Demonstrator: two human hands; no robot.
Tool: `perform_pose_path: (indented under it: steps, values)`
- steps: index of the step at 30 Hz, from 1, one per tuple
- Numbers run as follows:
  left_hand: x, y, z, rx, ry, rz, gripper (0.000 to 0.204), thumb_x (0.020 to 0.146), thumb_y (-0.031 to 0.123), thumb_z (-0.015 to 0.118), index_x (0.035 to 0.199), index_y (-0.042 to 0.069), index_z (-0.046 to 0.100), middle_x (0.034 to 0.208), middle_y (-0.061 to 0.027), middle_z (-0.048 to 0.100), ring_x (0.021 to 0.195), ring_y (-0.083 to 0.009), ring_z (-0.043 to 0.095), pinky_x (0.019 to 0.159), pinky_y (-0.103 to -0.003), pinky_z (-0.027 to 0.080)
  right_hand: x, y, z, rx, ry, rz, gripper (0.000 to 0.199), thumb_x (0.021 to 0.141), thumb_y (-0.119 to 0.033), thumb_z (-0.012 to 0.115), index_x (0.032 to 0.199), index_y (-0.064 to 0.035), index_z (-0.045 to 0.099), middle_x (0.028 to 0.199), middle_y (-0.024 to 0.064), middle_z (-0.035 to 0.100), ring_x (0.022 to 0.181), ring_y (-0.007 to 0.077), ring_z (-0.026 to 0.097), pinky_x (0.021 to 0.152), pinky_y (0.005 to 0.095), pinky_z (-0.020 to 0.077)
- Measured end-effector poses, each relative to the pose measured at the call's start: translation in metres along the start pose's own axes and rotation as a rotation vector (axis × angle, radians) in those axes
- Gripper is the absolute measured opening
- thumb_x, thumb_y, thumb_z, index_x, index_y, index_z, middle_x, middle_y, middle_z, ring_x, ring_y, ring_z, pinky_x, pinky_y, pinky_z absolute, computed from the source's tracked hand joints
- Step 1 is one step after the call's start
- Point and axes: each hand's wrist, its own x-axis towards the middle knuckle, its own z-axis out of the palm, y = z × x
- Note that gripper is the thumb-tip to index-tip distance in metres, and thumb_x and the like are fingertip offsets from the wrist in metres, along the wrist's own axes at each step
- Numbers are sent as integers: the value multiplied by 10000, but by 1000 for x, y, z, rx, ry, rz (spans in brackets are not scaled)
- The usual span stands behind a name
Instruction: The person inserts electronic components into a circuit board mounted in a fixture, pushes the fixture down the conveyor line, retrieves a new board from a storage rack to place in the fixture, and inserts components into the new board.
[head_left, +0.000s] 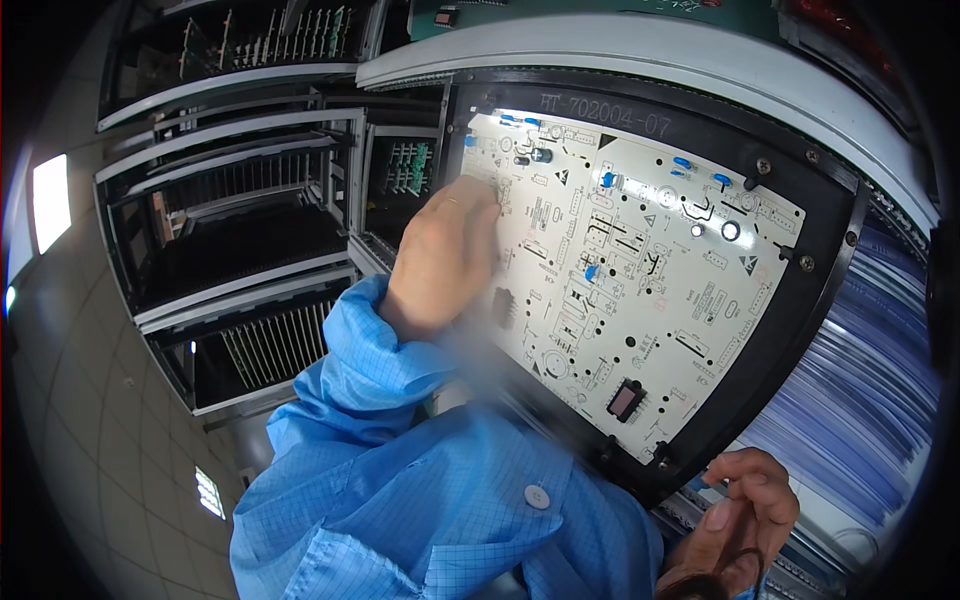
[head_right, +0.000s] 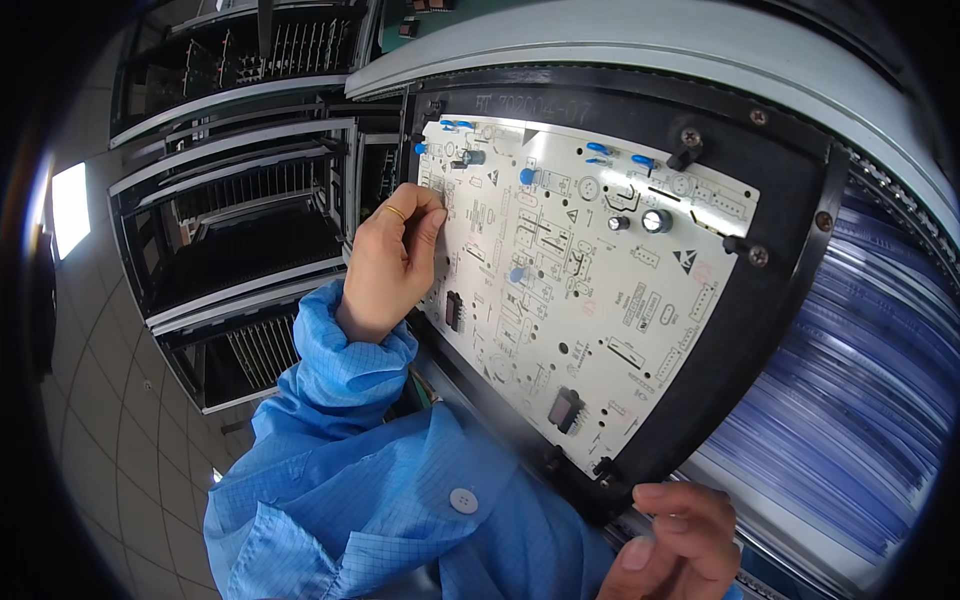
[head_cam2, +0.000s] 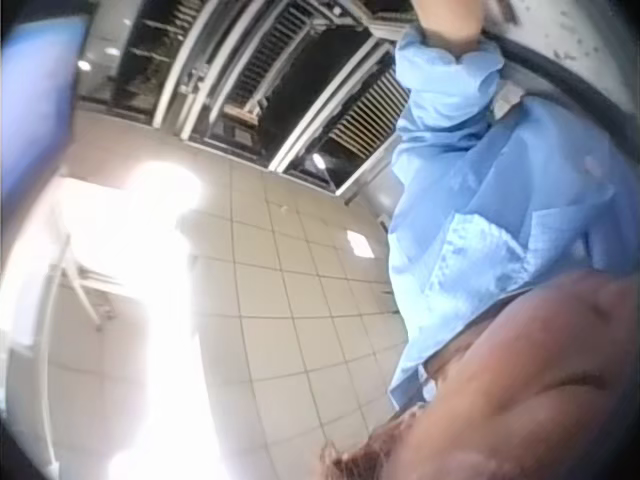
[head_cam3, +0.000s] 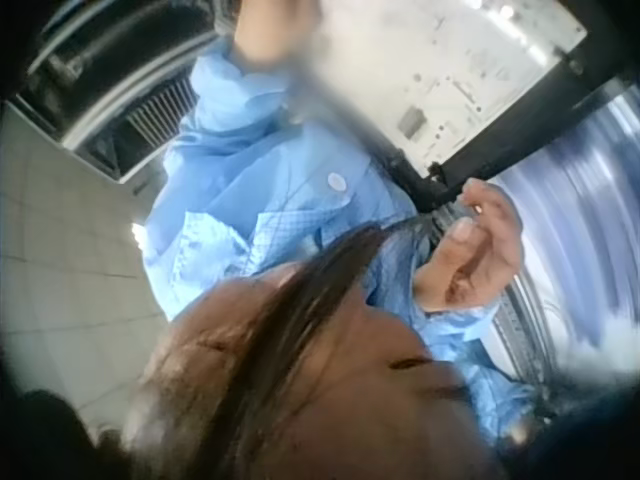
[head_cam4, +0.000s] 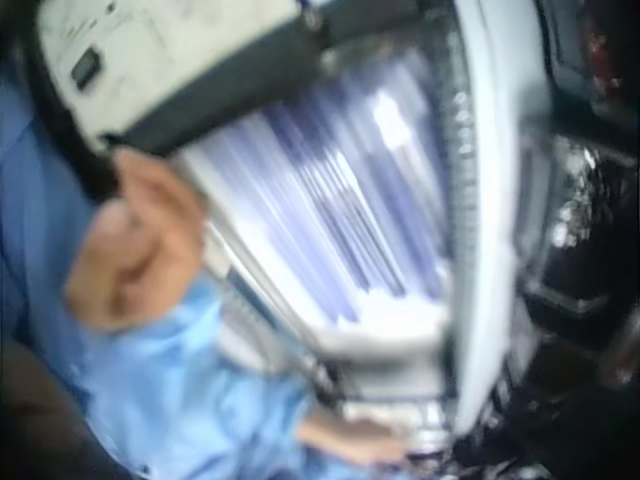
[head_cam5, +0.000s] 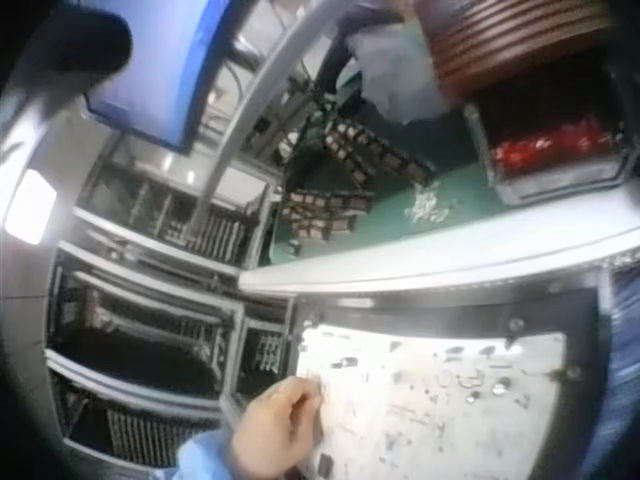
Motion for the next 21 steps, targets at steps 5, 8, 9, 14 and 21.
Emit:
perform_pose_path:
  steps: [5,8,9,14,21]
  values:
    - [-1,-7,-6,-40,-37,17,107,886,37,542,980,-4,575,892,-232,599,835,-426,587,728,-424,479,-1,-2,4,20,15,34,343,897,4,463,1240,-14,441,1122,225,552,975,273,548,867,336,455]
    - [0,-6,-10,-117,5,12,120,874,12,561,987,-12,593,909,-215,613,843,-402,601,734,-404,492,1,0,4,13,2,3,340,895,6,462,1234,-11,442,1124,226,548,980,278,547,875,340,453]
    - [1,-7,-11,-23,19,156,125,868,-20,583,990,-23,610,916,-177,625,824,-324,628,732,-341,510,1,0,4,11,4,4,340,895,6,462,1234,-11,442,1124,226,548,980,278,547,875,340,453]
    - [-2,-16,-12,109,40,331,170,829,-49,646,995,-18,668,944,-133,648,814,-257,655,716,-296,544,2,2,5,19,-11,-26,335,891,3,462,1225,6,438,1121,235,544,966,291,552,878,343,457]
    - [8,-24,-21,86,-59,440,269,746,-50,669,1012,-13,655,965,-148,636,857,-317,625,758,-357,535,3,3,3,12,-45,-39,334,883,15,458,1216,15,440,1117,234,547,963,292,556,872,334,463]
